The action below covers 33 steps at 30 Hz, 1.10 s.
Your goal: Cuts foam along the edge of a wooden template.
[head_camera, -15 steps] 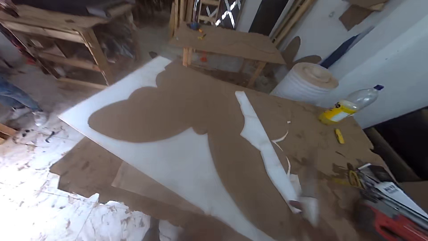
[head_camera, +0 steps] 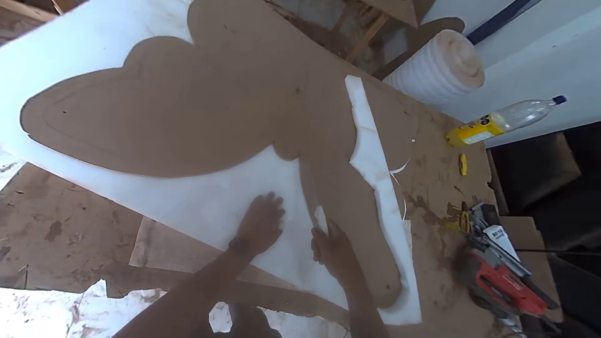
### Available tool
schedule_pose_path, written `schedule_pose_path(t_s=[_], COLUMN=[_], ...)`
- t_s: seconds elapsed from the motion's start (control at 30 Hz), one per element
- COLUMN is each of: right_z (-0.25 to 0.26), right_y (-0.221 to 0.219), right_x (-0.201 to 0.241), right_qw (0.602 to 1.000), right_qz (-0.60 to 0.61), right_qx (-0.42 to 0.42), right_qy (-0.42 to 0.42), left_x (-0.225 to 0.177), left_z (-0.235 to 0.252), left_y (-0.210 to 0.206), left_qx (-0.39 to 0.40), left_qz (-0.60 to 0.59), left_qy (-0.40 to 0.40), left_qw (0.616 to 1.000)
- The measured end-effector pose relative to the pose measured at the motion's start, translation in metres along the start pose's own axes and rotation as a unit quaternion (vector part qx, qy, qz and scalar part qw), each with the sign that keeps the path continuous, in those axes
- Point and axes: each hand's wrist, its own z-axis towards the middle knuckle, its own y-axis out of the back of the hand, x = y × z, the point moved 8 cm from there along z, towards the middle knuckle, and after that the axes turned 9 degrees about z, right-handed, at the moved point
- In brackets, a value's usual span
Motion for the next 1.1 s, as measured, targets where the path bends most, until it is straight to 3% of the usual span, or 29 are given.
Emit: schedule_pose_path(t_s=[0.37,0.63,0.93,1.1], right_z=[0.011,0.013,0.022,0.021], right_y=[-0.021,-0.026,-0.035,-0.033], right_x=[0.037,0.054,0.087,0.091], right_qw=[0.995,0.990,0.959,0.962], right_qz=[-0.076,-0.122,-0.268,-0.262], right_qx=[-0.046,-0.060,-0.081,-0.067], right_qy=[0.038,0.019,0.049,0.046], left_x=[0.006,0.007,0.006,0.003], left_z=[0.003,0.005,0.003,-0.001], left_y=[-0.003,-0.006,-0.011,-0.006], left_qx=[0.016,0.039,0.018,-0.001], left_qz=[-0.048,-0.053,-0.068,-0.075], left_qy=[0.002,0.005,-0.002,-0.009], left_qw=[0.999,0.998,0.998,0.997])
